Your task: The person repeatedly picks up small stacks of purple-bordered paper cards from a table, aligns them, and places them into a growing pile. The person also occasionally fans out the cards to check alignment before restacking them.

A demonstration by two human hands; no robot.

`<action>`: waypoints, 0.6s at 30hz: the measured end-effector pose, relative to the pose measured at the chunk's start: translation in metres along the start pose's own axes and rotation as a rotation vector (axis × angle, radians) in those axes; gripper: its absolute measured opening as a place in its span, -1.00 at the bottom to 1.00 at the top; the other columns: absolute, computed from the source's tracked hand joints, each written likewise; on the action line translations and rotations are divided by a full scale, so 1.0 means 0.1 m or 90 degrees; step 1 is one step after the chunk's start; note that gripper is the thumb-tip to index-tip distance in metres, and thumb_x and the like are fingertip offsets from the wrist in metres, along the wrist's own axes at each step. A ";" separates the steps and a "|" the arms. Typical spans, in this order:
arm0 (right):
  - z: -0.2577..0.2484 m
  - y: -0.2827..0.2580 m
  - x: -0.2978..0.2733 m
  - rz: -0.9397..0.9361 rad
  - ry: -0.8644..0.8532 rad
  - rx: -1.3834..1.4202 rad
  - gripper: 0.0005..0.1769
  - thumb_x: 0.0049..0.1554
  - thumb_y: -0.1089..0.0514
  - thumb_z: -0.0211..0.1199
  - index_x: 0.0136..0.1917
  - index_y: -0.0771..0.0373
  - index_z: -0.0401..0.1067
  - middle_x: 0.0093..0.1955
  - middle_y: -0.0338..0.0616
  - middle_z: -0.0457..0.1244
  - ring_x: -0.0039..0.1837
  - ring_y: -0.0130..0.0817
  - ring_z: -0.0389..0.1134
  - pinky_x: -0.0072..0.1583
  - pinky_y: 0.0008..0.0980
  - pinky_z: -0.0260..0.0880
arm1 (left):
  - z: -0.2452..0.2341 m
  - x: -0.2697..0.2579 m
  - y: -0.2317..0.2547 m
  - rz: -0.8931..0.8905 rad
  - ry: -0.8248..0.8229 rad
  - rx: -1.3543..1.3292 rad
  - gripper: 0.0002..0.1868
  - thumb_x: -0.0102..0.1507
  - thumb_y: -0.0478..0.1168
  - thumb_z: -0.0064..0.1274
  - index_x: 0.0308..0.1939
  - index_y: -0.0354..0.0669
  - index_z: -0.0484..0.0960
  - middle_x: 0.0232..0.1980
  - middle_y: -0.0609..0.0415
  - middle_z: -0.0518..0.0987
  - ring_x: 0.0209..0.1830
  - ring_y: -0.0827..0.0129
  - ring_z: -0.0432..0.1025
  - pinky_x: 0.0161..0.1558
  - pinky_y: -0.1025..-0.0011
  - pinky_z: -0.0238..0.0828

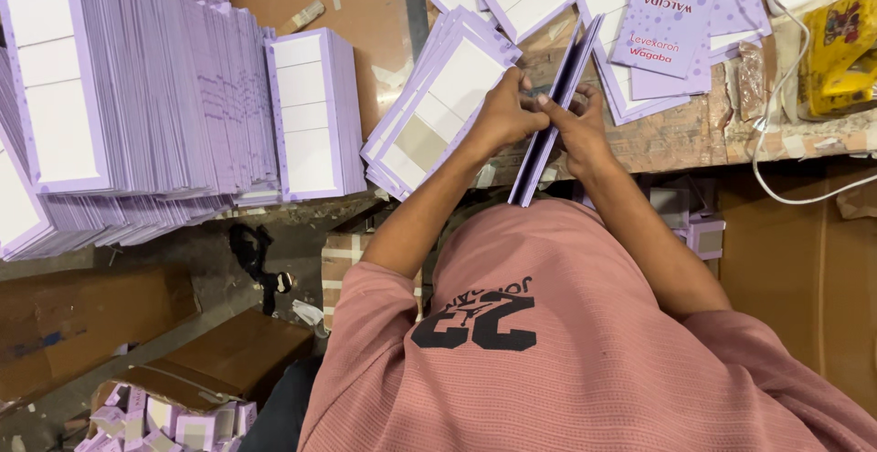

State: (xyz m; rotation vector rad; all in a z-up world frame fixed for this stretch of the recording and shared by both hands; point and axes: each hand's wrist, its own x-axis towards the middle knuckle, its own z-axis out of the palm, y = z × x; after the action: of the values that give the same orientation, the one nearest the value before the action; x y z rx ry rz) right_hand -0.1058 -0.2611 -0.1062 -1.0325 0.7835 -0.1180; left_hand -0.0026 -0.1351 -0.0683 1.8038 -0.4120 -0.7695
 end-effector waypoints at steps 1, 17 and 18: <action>-0.02 -0.01 -0.01 0.006 -0.002 -0.003 -0.18 0.07 0.11 0.50 0.37 0.11 -0.02 0.16 -0.05 0.26 0.09 -0.27 0.43 -0.04 -0.27 0.55 | 0.00 0.00 0.00 -0.006 -0.004 -0.020 -0.40 -0.05 -0.34 0.30 -0.01 -0.29 0.33 -0.25 -0.12 0.63 -0.29 0.34 0.57 -0.34 0.43 0.54; -0.30 -0.13 0.06 0.033 -0.121 -0.037 -0.10 0.08 0.25 0.33 0.55 0.14 -0.08 0.32 -0.02 0.21 0.15 -0.35 0.39 0.03 -0.23 0.47 | -0.02 0.01 0.21 -0.076 -0.054 0.034 -0.38 -0.04 -0.32 0.32 0.00 -0.35 0.33 -0.28 -0.14 0.66 -0.34 0.29 0.63 -0.41 0.45 0.56; -0.32 -0.14 0.08 0.041 -0.124 -0.049 -0.08 0.06 0.26 0.34 0.56 0.15 -0.08 0.32 -0.02 0.21 0.10 -0.34 0.37 0.03 -0.22 0.46 | -0.02 0.01 0.21 -0.085 -0.055 0.034 -0.38 -0.04 -0.32 0.32 0.00 -0.35 0.33 -0.28 -0.13 0.66 -0.34 0.29 0.63 -0.42 0.45 0.57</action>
State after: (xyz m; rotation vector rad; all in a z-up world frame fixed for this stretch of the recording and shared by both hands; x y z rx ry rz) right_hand -0.1163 -0.2949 -0.1080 -1.0722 0.6471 0.0684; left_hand 0.0011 -0.1422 -0.0487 1.8658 -0.3750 -0.9397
